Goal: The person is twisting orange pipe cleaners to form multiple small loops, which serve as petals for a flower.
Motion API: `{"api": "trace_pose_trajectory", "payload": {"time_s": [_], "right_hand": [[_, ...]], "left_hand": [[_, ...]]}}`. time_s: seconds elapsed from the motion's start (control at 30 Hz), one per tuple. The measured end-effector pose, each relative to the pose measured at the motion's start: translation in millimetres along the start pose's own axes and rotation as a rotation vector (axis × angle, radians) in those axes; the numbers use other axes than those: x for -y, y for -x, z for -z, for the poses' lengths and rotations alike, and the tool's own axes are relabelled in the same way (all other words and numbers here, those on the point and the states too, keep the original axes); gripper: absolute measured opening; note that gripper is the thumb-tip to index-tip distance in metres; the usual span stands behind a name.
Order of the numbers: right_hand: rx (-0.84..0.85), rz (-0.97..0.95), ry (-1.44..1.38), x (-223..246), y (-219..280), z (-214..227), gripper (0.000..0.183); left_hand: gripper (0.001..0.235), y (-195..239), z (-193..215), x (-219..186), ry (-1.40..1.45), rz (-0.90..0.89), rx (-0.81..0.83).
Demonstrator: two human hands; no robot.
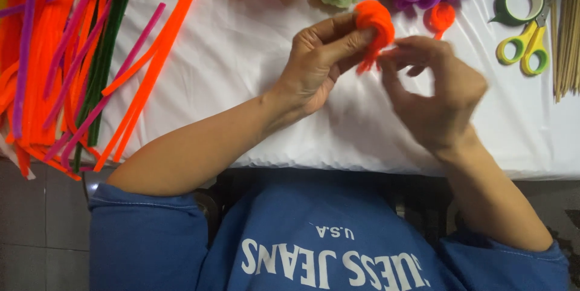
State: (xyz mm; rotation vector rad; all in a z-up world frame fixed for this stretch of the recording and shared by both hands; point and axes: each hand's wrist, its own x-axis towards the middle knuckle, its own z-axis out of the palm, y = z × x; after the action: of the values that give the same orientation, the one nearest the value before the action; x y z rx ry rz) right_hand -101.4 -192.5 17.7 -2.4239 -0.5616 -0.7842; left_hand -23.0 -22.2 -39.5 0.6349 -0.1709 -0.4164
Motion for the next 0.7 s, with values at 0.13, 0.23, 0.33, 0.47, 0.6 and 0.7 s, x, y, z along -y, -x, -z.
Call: {"api": "trace_pose_trajectory", "payload": {"time_s": [0.13,0.23,0.33,0.47,0.6,0.7], "right_hand": [[0.073,-0.068,0.068,-55,6,28,0.022],[0.187,-0.141,0.333,-102,22,28,0.020],[0.204,-0.178,0.707,-117,29,14,0.048],[0.280,-0.266,0.525,-113,33,18,0.030],[0.212,-0.171,0.378,-120,48,33,0.022],[0.103,-0.193,0.300,-109,59,54,0.024]], "left_hand": [[0.029,-5,-2,-13,-0.109,-0.070,-0.041],[0.068,-10,-4,-20,-0.223,-0.031,-0.163],[0.030,-12,-2,-16,-0.349,-0.130,-0.005],[0.029,-12,-5,-11,-0.411,-0.160,-0.008],[0.028,-22,-3,13,-0.338,-0.097,0.004],[0.036,-26,-16,24,-0.571,-0.013,-0.035]]}}
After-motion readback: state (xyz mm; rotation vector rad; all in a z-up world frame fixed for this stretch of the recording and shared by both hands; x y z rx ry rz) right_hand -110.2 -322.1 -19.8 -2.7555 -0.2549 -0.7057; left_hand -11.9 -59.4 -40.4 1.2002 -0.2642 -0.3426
